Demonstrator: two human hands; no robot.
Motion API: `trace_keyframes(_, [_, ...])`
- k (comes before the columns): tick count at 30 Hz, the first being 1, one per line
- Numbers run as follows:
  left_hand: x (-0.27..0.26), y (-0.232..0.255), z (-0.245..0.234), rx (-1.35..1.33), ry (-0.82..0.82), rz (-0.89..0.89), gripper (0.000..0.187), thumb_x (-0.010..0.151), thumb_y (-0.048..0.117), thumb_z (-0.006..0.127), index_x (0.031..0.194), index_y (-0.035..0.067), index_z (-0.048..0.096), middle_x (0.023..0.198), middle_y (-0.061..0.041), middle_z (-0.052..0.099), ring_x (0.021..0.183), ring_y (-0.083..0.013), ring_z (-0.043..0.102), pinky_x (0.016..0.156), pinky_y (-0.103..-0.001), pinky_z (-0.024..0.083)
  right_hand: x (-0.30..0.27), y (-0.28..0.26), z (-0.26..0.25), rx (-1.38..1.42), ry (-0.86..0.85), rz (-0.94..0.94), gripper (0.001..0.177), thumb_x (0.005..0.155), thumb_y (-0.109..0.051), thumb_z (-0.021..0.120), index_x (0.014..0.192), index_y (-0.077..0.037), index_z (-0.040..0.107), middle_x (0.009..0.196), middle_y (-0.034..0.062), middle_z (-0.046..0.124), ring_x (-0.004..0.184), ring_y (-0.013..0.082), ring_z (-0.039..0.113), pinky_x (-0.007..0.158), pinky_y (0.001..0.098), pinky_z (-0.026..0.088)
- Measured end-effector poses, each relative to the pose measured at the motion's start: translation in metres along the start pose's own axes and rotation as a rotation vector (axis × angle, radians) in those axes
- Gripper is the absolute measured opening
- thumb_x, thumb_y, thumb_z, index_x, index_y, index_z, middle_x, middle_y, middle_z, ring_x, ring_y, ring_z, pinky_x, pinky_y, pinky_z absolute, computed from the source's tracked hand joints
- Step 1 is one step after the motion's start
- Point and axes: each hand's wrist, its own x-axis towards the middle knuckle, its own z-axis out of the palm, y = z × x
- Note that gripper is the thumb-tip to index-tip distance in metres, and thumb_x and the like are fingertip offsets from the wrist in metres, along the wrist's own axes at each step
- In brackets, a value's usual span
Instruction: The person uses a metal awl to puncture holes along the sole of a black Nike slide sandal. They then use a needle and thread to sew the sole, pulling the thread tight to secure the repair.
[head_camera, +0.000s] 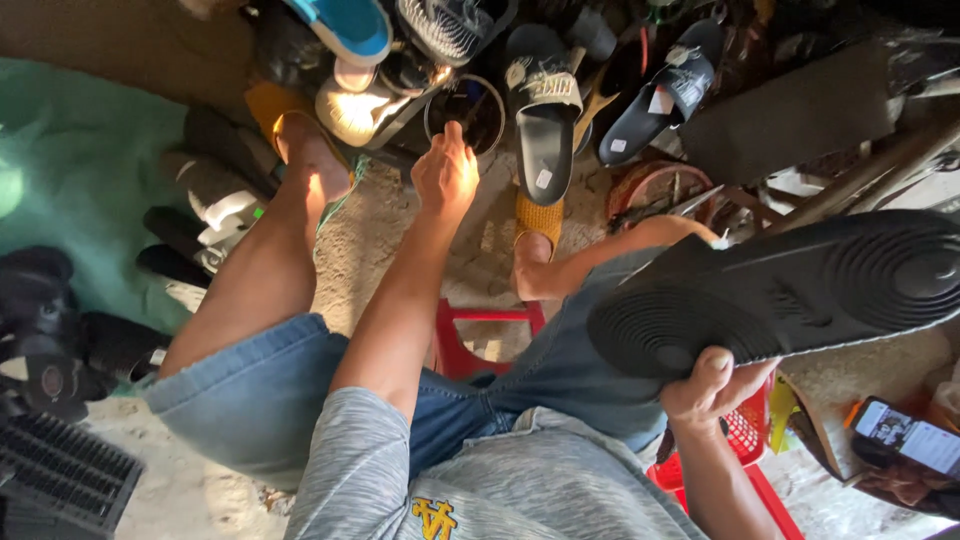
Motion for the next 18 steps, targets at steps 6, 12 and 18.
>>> trace_keyframes(6, [0.025, 0.056, -0.11, -0.228, -0.305, -0.347, 0.044, 0.098, 0.061, 0.048, 0.097, 0.018, 0.056, 0.101, -0.013, 0.073, 0.096, -0.0453, 0.068, 0.074, -0.056, 0.05, 0.003, -0.002, 0.013, 0.017, -0.008, 0.17, 0.066, 0.1, -0.021, 0.045, 0.157, 0.007, 0.025, 0.16, 0.027, 0.033, 0.147, 0.0351, 0.035, 0.128, 0.0525, 0.027])
trace_keyframes(12, [0.031, 0.006, -0.036, -0.136, -0.197, -0.19, 0.047, 0.093, 0.042, 0.053, 0.134, 0.022, 0.067, 0.118, -0.003, 0.073, 0.12, -0.0202, 0.064, 0.102, -0.035, 0.045, 0.014, -0.019, 0.028, 0.111, -0.035, 0.259, 0.071, 0.096, -0.038, 0.056, 0.149, 0.005, 0.037, 0.143, 0.0201, 0.049, 0.133, 0.0285, 0.048, 0.12, 0.0421, 0.033])
trace_keyframes(18, [0.035, 0.018, -0.06, -0.073, -0.312, -0.064, 0.024, 0.102, 0.026, 0.054, 0.108, 0.008, 0.068, 0.108, -0.015, 0.075, 0.099, -0.0347, 0.072, 0.085, -0.046, 0.054, 0.011, -0.013, 0.032, 0.158, -0.05, 0.305, 0.072, 0.096, -0.045, 0.059, 0.148, 0.001, 0.041, 0.137, 0.0147, 0.055, 0.126, 0.025, 0.053, 0.111, 0.0399, 0.041])
